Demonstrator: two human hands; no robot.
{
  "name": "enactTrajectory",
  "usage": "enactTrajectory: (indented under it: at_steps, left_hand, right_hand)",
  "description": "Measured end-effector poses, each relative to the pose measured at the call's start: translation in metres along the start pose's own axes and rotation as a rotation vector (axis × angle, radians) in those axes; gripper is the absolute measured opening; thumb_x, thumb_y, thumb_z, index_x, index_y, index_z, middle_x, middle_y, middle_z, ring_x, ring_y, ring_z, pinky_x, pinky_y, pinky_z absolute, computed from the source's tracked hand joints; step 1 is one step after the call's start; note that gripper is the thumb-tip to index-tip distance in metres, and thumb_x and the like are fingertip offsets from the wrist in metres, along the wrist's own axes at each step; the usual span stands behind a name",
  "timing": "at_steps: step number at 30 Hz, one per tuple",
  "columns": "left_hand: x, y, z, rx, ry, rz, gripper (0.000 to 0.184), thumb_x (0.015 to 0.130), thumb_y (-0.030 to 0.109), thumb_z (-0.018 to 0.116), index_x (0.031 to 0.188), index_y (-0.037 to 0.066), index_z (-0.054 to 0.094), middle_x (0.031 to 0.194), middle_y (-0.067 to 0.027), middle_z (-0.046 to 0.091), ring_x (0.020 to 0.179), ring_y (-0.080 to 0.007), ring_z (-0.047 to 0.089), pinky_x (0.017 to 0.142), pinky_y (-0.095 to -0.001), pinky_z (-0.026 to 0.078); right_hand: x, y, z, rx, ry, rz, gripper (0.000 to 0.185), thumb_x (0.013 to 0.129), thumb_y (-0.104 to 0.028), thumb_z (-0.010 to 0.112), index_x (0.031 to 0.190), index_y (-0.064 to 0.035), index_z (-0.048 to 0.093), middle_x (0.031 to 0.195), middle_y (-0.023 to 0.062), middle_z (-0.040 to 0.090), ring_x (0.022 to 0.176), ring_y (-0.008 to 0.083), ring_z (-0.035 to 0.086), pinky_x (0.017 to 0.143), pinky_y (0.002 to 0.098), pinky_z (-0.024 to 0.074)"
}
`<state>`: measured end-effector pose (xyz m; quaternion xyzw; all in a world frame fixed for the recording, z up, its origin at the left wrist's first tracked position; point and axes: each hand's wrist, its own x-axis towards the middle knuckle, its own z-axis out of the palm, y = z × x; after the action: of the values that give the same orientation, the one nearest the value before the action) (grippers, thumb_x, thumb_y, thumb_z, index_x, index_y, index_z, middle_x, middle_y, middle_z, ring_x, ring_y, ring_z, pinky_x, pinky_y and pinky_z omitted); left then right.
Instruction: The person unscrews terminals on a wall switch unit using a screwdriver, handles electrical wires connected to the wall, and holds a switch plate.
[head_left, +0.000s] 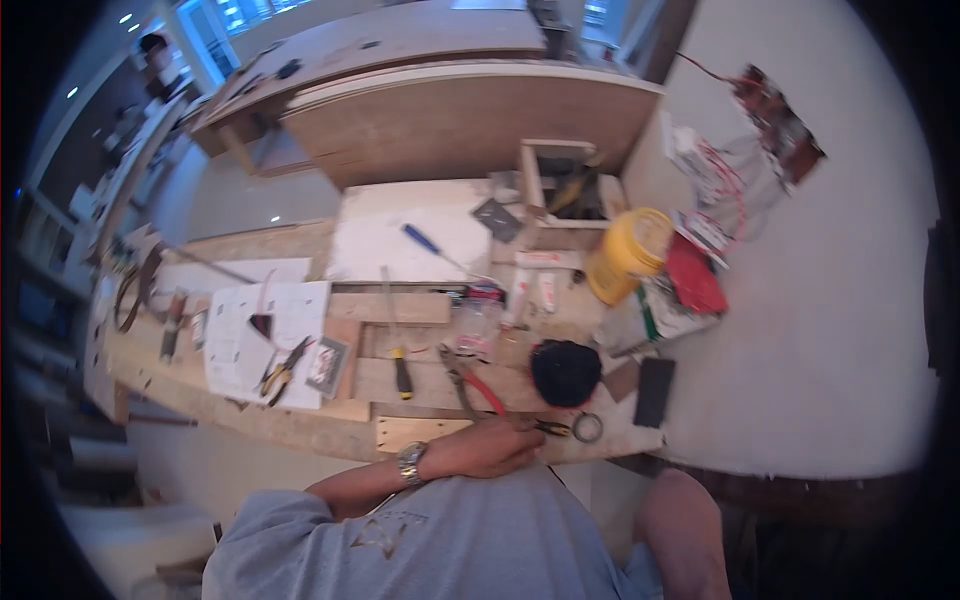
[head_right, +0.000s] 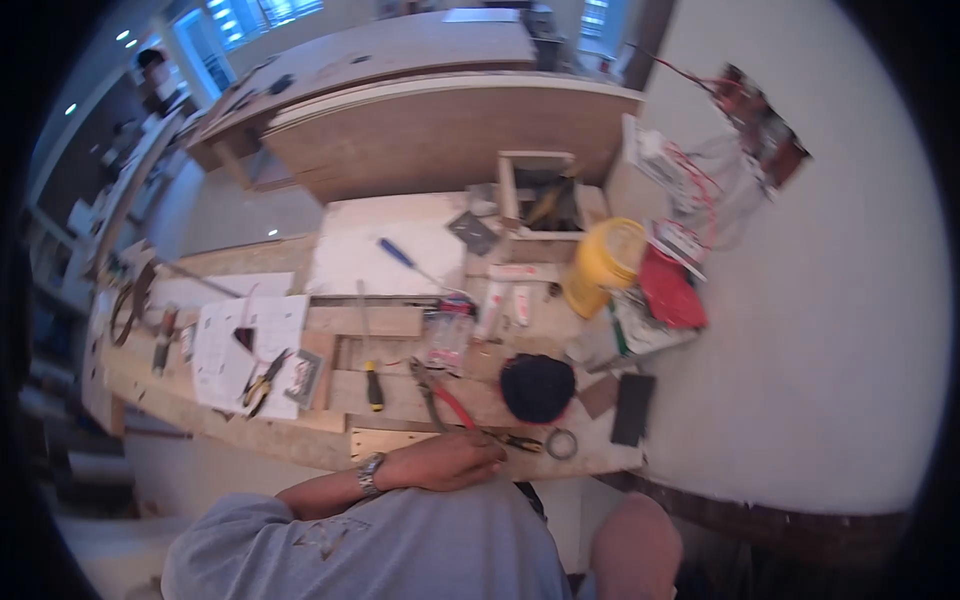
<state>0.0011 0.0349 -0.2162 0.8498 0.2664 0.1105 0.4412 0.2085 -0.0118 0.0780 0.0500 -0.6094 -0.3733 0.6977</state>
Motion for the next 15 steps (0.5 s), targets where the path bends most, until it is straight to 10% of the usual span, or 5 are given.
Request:
enactTrajectory:
  at_steps: [4, 6, 11, 15]
  left_hand:
    - [0.002, -0.004, 0.003, -0.042, 0.012, 0.071, 0.031, 0.11, 0.025, 0.054, 0.124, -0.001, 0.064, 0.11, -0.0232, 0.069, 0.107, -0.0415, 0.066, 0.095, -0.0499, 0.052]
    - [0.0, 0.007, -0.005, -0.063, 0.042, -0.016, 0.027, 0.108, 0.021, 0.055, 0.119, -0.001, 0.064, 0.106, -0.0252, 0.066, 0.106, -0.0431, 0.065, 0.093, -0.0521, 0.051]
    - [-0.005, 0.012, -0.008, -0.063, 0.04, -0.142, 0.029, 0.109, 0.023, 0.056, 0.122, 0.0, 0.066, 0.106, -0.0246, 0.069, 0.104, -0.0427, 0.066, 0.092, -0.0507, 0.052]
    - [-0.006, 0.004, 0.003, -0.068, 0.135, -0.135, 0.031, 0.109, 0.024, 0.057, 0.125, 0.0, 0.067, 0.106, -0.0242, 0.07, 0.103, -0.0425, 0.067, 0.091, -0.0485, 0.054]
  right_hand:
    - [-0.018, -0.004, -0.027, -0.217, 0.202, 0.106, 0.02, 0.112, -0.028, 0.053, 0.113, -0.014, 0.067, 0.102, 0.0002, 0.07, 0.104, 0.0187, 0.066, 0.108, 0.0316, 0.0404]
    - [-0.051, -0.017, -0.078, -0.293, 0.145, 0.322, 0.062, 0.106, -0.048, 0.041, 0.105, 0.009, 0.063, 0.099, 0.0264, 0.067, 0.098, 0.045, 0.065, 0.095, 0.0605, 0.0543]
    - [-0.192, -0.074, -0.107, -0.295, -0.055, 1.563, 0.019, 0.104, -0.004, 0.054, 0.105, 0.0056, 0.07, 0.093, 0.0122, 0.068, 0.083, 0.0198, 0.065, 0.077, 0.0325, 0.054]
    - [-0.292, -0.178, -0.143, -0.194, -0.425, 2.123, 0.016, 0.108, -0.014, 0.062, 0.114, -0.0012, 0.071, 0.097, 0.0031, 0.068, 0.086, 0.0081, 0.062, 0.078, 0.0254, 0.051]
